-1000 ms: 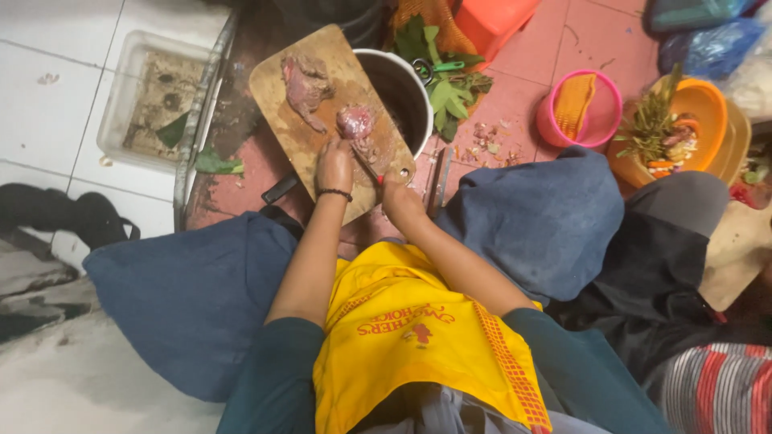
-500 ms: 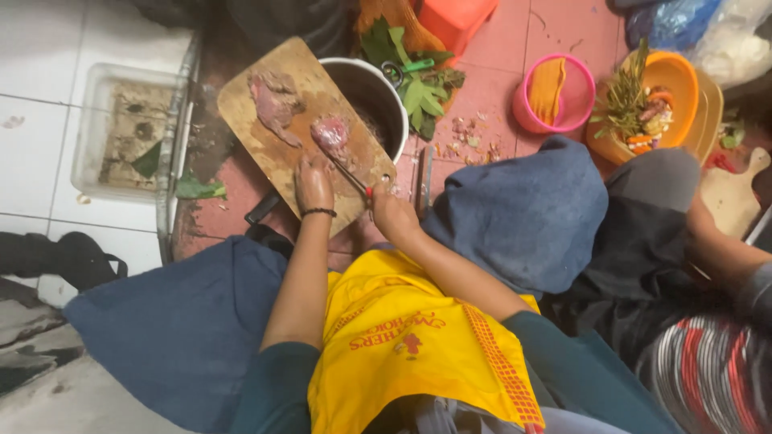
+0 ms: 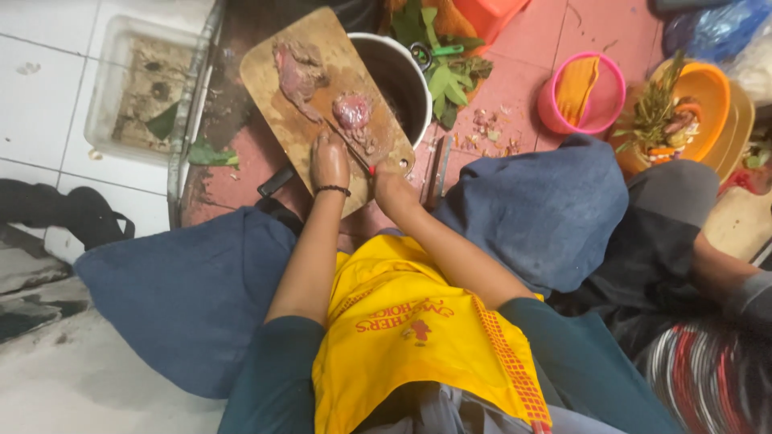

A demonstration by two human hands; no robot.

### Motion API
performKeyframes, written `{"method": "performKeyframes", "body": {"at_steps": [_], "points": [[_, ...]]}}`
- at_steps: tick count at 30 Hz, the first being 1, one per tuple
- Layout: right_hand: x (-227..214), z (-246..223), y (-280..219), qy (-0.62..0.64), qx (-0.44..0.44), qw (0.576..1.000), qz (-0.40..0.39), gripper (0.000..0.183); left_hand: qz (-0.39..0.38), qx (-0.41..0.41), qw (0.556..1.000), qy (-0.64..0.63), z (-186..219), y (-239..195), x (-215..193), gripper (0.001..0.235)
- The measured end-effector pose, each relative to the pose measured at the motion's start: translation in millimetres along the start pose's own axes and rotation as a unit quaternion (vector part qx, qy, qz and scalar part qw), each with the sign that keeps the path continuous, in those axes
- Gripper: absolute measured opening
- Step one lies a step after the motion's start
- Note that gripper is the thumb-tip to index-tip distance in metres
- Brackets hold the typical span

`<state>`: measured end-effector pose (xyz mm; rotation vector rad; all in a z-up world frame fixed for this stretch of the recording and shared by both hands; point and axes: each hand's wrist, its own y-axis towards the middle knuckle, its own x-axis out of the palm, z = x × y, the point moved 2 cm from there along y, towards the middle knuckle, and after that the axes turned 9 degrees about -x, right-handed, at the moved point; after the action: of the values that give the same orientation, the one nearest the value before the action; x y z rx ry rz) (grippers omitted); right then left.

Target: Slicing raw meat into smaller pieces on a wooden cutting board and occasionally sharpening the knife.

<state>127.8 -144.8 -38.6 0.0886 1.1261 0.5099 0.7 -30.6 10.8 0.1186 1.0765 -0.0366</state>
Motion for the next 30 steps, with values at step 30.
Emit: {"method": "performKeyframes", "body": {"at_steps": [30], "points": [[-38,26,38,0.506,0.195,0.751,-0.376,0.035,0.003,-0.041,0.999,0.000,-30,5,41,0.017]]}}
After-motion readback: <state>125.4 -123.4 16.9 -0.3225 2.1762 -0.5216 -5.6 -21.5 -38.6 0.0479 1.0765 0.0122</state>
